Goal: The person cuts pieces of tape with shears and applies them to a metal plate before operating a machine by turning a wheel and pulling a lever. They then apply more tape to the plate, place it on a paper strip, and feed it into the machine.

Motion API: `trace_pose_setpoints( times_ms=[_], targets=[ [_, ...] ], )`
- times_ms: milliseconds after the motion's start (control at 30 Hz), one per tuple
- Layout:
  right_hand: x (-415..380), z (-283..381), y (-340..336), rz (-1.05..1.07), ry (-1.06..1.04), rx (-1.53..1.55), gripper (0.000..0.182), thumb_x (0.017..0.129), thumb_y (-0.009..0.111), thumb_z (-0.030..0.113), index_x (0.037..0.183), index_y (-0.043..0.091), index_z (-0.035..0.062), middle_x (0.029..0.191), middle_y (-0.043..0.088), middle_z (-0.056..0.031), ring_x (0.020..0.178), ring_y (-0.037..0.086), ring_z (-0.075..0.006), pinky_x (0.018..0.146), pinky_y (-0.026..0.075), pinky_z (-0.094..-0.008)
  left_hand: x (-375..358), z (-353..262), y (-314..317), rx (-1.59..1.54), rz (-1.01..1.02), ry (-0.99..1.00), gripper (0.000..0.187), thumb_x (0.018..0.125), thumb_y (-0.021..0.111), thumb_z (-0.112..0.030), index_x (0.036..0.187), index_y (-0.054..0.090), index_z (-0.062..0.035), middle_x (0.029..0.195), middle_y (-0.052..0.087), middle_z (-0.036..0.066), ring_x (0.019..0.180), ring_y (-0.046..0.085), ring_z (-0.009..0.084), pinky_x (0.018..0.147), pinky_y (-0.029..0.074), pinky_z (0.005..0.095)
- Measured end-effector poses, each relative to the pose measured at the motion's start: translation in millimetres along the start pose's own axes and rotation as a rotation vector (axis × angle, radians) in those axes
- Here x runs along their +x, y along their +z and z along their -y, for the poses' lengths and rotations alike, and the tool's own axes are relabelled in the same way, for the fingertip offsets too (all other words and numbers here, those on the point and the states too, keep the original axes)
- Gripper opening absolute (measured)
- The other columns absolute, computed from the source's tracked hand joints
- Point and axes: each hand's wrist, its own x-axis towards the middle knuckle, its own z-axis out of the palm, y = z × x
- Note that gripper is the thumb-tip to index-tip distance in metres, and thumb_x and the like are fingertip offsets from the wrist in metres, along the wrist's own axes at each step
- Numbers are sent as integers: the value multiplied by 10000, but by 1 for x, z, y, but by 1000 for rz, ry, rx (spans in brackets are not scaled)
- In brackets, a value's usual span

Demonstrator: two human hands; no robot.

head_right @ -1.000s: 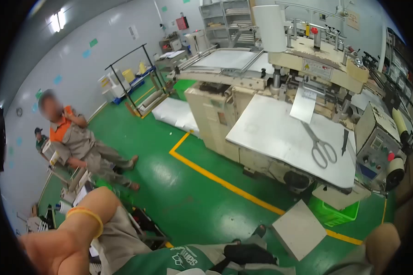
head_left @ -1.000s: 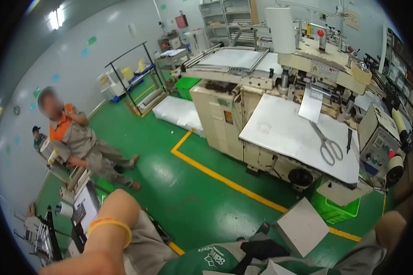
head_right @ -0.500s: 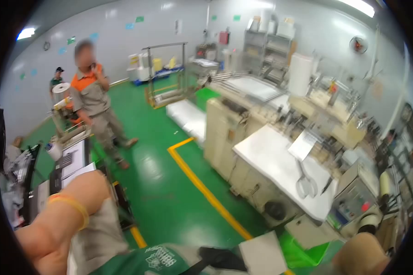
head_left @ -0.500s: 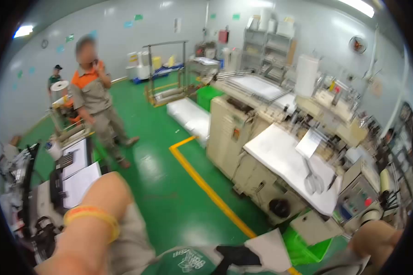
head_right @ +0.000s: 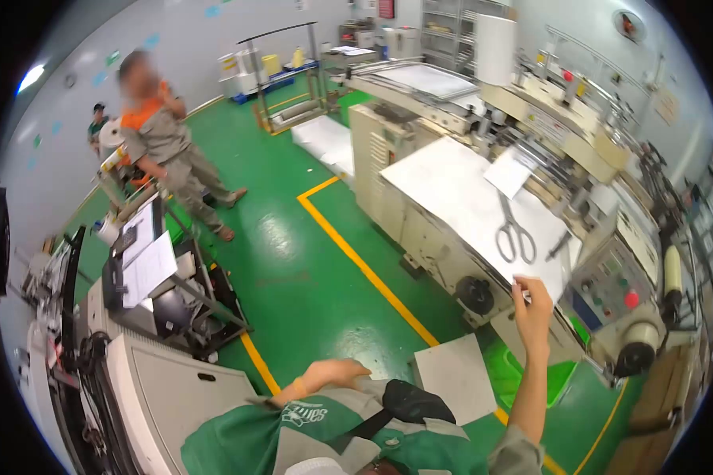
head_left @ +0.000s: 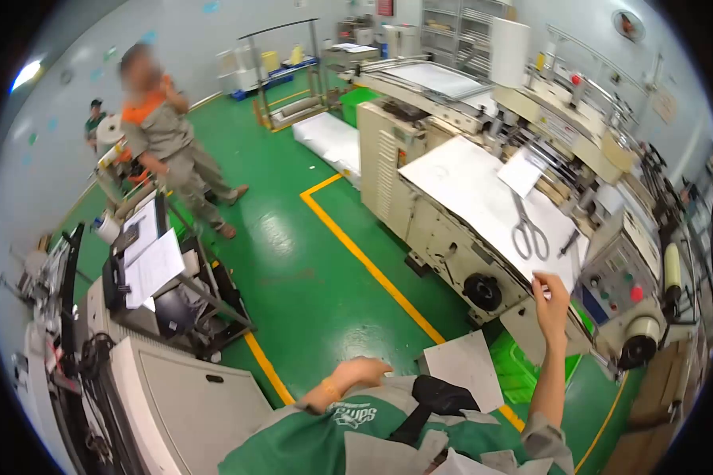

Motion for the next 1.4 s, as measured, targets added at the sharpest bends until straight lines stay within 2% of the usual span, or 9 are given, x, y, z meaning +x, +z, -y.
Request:
trace_pose_setpoints(
  times_ms=[67,267,367,433,500,567,733,800,1400],
  targets=[
    [20,-29,-5,-77,-112,-77,143,826,603,76,949,631,9,853,636,-108,717,584,-178,628,445,-284,-27,-17,0,-424,-192,19,743,754,671,-343,1359,330,-80,1217,518,203,1098,511,366,917,412,418],
    [44,-96,23,-106,161,109,198,842,589,162,960,612,4,771,619,-93,684,556,-160,648,433,-279,-20,-10,-53,85,-588,-236,625,763,660,-314,1260,397,-41,1081,566,234,999,545,388,837,447,423],
    [42,-95,32,-163,27,-95,140,814,591,145,863,617,17,725,558,-113,654,526,-235,642,433,-311,-1,-21,-89,40,-703,-76,578,756,668,-275,1217,431,-19,1083,570,218,971,559,378,810,456,433],
    [42,-109,35,-223,61,-23,180,842,579,156,878,607,-19,772,597,-110,688,548,-191,644,436,-296,32,-27,-95,136,-599,7,633,719,704,-317,1217,448,-23,1132,559,188,1042,549,332,848,459,421],
    [48,-124,40,-202,49,71,171,859,569,134,908,602,-26,742,594,-65,677,518,-128,640,434,-260,7,-83,-170,211,-298,248,883,694,713,-400,1352,295,15,1396,295,216,1330,228,337,1082,219,446],
    [47,-134,39,-153,132,49,194,868,568,153,938,597,-26,805,601,-66,711,519,-107,651,427,-240,-30,-153,-246,301,-1062,530,818,654,715,-355,1263,365,64,1356,306,257,1311,245,351,1080,146,523],
    [41,-89,35,-112,60,74,248,895,537,196,983,580,-33,835,609,-92,772,534,-132,703,429,-251,1,-205,-268,554,-1301,695,914,580,730,-428,1272,396,68,1322,392,254,1322,237,348,1077,97,554],
    [48,-118,35,-74,219,-19,238,910,536,190,1001,585,-25,878,602,-57,793,531,-111,739,437,-248,86,-153,-207,734,-620,248,1082,521,744,-521,1333,329,62,1390,316,237,1354,183,320,1082,58,559],
    [46,-98,37,-160,145,1,235,895,553,204,970,610,-11,767,586,-21,663,481,-80,606,404,-227,45,-144,-200,436,-839,263,1173,461,801,-468,1345,268,88,1451,178,235,1381,89,308,1077,19,585]
  ],
)
